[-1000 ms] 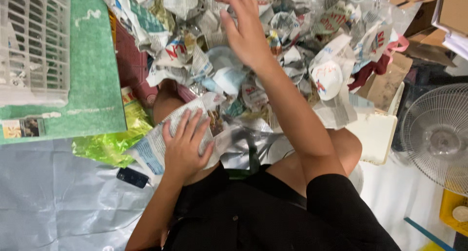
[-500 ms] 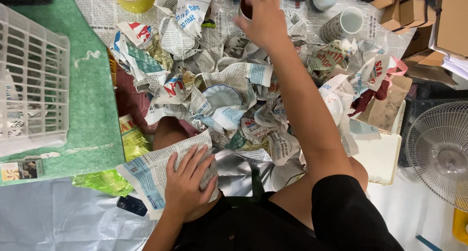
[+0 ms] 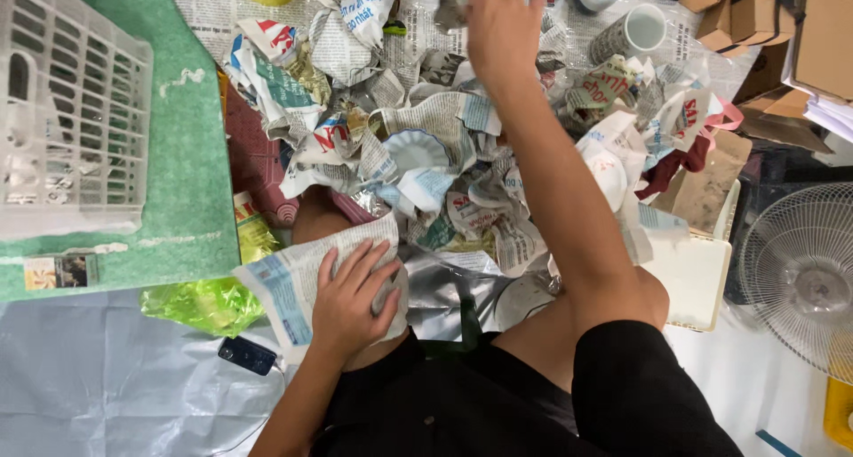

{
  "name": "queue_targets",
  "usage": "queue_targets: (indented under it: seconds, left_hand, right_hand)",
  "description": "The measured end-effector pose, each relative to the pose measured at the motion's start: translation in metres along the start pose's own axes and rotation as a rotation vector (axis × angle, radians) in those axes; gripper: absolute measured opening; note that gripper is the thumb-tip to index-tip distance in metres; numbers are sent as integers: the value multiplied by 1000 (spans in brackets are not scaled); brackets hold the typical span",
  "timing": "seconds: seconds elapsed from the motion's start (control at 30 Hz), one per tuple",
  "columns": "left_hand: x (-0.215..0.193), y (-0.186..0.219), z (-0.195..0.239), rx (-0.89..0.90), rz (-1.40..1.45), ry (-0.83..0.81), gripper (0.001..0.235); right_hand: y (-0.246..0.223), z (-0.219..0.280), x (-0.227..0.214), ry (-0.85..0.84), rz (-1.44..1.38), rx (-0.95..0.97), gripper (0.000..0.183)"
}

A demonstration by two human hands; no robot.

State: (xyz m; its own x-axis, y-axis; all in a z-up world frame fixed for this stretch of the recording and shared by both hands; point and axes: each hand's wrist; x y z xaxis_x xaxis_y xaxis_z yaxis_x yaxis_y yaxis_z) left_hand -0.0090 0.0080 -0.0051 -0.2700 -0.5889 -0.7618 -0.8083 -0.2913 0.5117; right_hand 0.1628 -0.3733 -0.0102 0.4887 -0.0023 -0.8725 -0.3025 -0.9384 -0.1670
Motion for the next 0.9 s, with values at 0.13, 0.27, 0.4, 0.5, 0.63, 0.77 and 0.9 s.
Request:
queue_targets:
  seconds: [0.13,0.27,0.4,0.5,0.63,0.77,0.9]
  left_hand:
    - [5,7,12,41,-16,-15,35]
    - [0,4,31,174,0,-123,36]
    - [0,-3,63,275,94,-239,31]
    - [9,2,89,366,84,-192,24]
    - [-3,13,129,319,158,26,23]
    - [-11,17,175,-64,-6,554,26]
    - [16,-20,208,-674,783,722,42]
  right_hand:
    - [-52,45,-74,106,-260,-105,17]
    - [-102,126,-124,-173,-795,-13,17]
    - [-137,213,-127,-625,-1055,105,21]
    - [-153,257,-116,-726,-1092,44,18]
    - [-155,287,-112,-683,-1082,-59,18]
    - [-156,291,-113,-703,-1073,-127,17]
    - [-164,286,-122,-666,-1068,-287,18]
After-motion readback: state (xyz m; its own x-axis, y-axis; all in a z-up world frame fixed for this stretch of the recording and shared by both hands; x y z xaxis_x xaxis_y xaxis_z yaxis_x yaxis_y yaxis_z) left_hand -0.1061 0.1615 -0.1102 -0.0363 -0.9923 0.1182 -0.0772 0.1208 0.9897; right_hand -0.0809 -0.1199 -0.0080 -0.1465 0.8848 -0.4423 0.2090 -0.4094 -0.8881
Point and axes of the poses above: each hand's wrist, its own z-axis away from the middle knuckle, its own x-axis out of the palm, y = z × x, and after that the axes turned 12 degrees about x, right-handed
